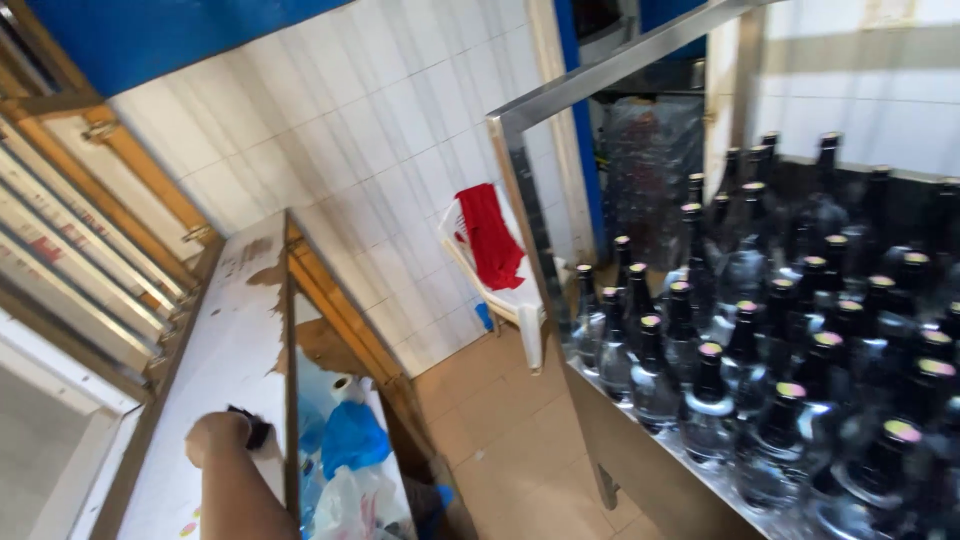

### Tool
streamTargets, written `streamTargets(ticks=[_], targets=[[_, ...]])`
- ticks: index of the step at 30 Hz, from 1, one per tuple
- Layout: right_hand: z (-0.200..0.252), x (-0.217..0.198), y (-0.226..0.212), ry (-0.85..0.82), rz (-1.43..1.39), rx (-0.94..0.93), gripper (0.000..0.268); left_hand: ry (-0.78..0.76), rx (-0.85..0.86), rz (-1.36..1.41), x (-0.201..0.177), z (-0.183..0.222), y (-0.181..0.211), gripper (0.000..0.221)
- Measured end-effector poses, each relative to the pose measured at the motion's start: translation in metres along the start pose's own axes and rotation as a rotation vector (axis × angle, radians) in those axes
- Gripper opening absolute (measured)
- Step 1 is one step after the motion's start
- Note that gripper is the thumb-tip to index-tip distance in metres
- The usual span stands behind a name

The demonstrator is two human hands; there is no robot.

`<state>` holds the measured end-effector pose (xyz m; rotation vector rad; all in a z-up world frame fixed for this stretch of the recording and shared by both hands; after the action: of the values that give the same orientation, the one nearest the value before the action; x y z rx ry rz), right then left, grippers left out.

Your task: The person applies small, round, pink and white stickers to the necks of numerous dark glass bottles arranged on a stainless steel rack. They peel each sticker from a white backing sheet and press it onto the bottle neck, working systematically through the rows.

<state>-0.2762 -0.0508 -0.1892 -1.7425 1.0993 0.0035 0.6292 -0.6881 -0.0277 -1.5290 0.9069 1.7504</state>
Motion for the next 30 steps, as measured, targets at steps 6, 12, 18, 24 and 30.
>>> streamTargets(ticks=[6, 12, 18, 24, 30], targets=[[0.071, -0.040, -0.113, 0.147, 0.079, 0.027, 0.031, -0.279, 0.677, 1.527, 0.001, 0.230, 0.265, 0.039], [0.106, -0.074, -0.249, 0.391, -0.250, 0.184, 0.068, -1.141, 1.242, 1.424, 0.101, 0.810, 0.220, 0.028], [0.192, -0.187, -0.220, 0.665, -0.115, 0.211, 0.019, -1.790, 0.958, 1.403, 0.187, 1.010, 0.183, 0.066], [0.267, -0.306, -0.192, 0.665, 0.025, 0.329, 0.006, -1.946, 0.806, 0.959, 0.212, 1.146, 0.155, 0.067], [0.314, -0.380, -0.197, 0.683, 0.034, 0.628, 0.015, -1.651, 1.151, 0.962, 0.132, 1.212, 0.111, 0.053]])
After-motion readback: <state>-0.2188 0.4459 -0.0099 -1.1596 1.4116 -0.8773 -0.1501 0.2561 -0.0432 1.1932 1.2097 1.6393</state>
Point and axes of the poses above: each hand's wrist, its own z-axis away from the middle knuckle, its own x-axis out of the palm, y = z × x, the point moved 8 cm from there along -z, towards the middle knuckle, and after that the axes turned 6 degrees about y, right-handed, at the moved point
